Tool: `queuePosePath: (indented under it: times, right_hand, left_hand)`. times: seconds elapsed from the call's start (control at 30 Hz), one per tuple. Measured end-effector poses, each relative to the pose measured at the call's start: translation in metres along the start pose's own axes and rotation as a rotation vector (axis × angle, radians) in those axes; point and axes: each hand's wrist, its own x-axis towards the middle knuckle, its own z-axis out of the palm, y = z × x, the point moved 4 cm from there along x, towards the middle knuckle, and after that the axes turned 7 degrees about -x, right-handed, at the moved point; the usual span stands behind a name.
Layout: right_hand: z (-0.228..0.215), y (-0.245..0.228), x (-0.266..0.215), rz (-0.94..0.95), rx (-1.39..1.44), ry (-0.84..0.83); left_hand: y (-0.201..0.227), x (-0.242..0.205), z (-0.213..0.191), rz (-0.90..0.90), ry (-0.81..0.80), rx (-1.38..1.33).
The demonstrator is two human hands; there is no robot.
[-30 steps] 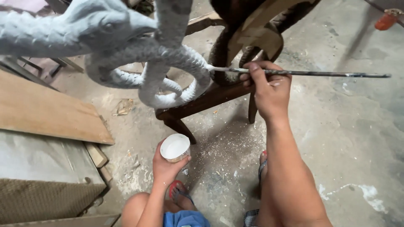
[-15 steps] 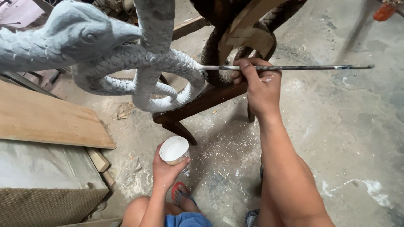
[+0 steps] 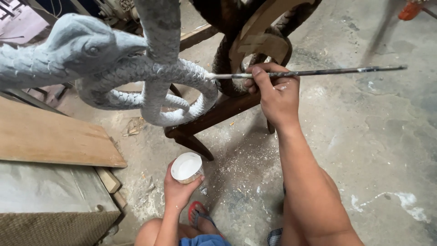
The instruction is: The person paints a white, snake-like sculpture resting on a wooden chair using a paintbrush and a small container of white paint. They repeatedly dip the brush into the container and apply the paint to the intricate details of the sculpture.
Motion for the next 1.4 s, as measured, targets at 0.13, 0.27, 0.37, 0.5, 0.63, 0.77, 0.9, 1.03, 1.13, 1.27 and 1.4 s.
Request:
queuePosePath:
  times: [0.13, 0.27, 0.37, 0.5, 0.63, 0.77, 0.9, 1.03, 1.13, 1.27, 1.4]
  right_hand:
    - [0.001, -0.010, 0.003, -0.078, -0.054, -0.026]
    - [0.004, -0.015, 0.004, -0.107, -0.176, -0.097]
    - [0.003, -0.020, 0.003, -0.143, -0.201, -0.093]
    - [0.005, -0.018, 0.000, -0.131, -0.294, -0.027]
    - [0.015, -0.029, -0.008, -0.126, -0.018, -0.063]
    - [0.025, -0.036, -0.017, -0.222, 0.049, -0.138]
    - [0.029, -0.033, -0.023, -0.242, 0.143, -0.175]
    - [0.024, -0.022, -0.023, -0.274, 0.127, -0.166]
    - [0.018, -0.024, -0.027, -0.292, 0.022, -0.135]
    - [0.015, -0.039, -0.035, -0.428, -0.180, -0.094]
    - [0.017, -0.039, -0.041, -0.645, -0.292, -0.250]
  left_hand:
    - [-0.002, 0.001, 0.001, 0.018, 0.001, -0.006]
    - [0.000, 0.002, 0.003, -0.012, -0.003, 0.032]
    - [-0.002, 0.004, 0.005, -0.011, 0.005, 0.051]
    - [-0.002, 0.005, 0.008, -0.023, 0.012, -0.001]
    - [0.003, 0.005, 0.011, -0.008, 0.004, -0.021]
    - [0.007, 0.001, 0.011, -0.051, -0.007, 0.014]
    - [0.000, 0.000, 0.010, -0.048, -0.011, -0.042]
    - [0.007, -0.004, 0.005, -0.063, 0.002, -0.044]
    - [0.007, -0.004, 0.003, -0.055, 0.013, -0.057]
    - [0.012, -0.004, 0.006, -0.061, -0.024, -0.046]
    - [0.009, -0.005, 0.010, -0.044, -0.050, -0.093]
